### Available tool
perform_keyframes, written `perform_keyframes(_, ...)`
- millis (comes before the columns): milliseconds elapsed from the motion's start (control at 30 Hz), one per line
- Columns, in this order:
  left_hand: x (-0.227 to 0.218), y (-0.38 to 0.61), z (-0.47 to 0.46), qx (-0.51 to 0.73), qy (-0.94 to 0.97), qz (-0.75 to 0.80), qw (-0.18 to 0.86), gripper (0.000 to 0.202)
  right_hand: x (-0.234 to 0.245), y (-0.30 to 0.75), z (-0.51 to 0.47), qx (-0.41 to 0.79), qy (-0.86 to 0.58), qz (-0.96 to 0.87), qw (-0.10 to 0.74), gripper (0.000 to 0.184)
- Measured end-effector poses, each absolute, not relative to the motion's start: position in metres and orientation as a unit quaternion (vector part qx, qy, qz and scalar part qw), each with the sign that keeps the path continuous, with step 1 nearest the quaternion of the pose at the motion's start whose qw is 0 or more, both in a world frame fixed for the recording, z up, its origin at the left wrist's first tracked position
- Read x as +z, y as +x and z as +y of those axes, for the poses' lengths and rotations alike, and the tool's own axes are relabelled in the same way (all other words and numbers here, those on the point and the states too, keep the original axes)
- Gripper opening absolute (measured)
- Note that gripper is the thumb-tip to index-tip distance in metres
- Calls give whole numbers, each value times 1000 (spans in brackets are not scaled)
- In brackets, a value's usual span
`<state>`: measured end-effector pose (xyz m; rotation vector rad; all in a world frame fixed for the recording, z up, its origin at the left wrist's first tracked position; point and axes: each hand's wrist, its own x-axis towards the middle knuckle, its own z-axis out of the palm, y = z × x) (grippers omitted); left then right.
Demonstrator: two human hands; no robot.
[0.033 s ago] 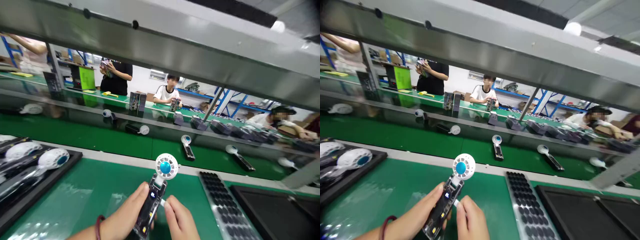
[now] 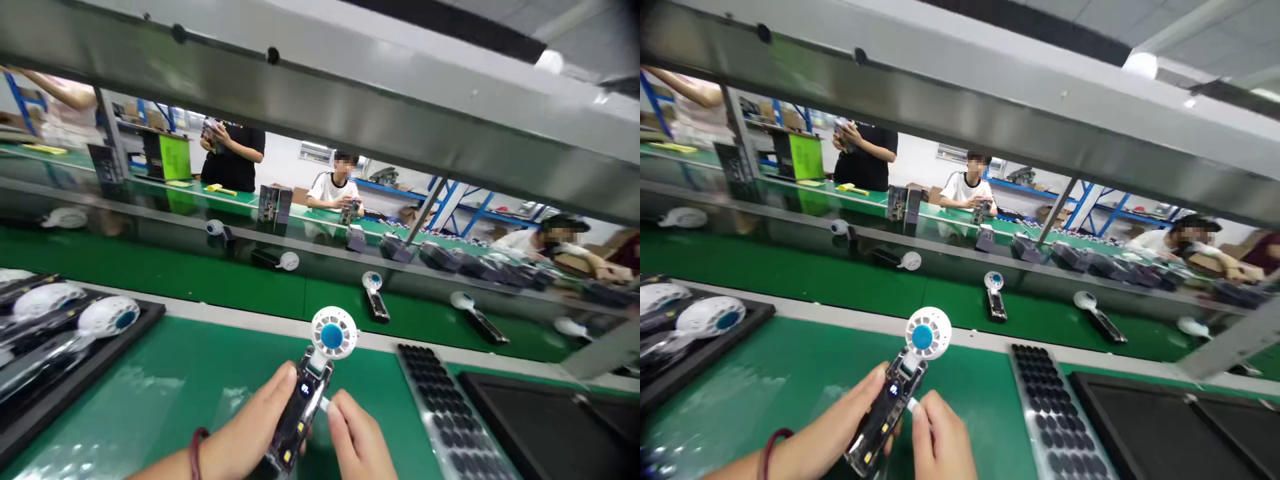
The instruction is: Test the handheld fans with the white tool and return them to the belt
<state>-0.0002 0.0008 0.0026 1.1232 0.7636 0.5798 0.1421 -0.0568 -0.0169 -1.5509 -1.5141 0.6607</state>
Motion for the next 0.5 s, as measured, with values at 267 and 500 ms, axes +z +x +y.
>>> perform_keyframes(267, 15, 11, 0, 323, 480, 355, 734, 38, -7, 137, -54, 245, -644, -588, 424, 36)
perform_keyframes(500, 46, -31, 57, 445, 431, 427, 659, 39, 10, 162, -68, 215, -682, -542, 442, 33)
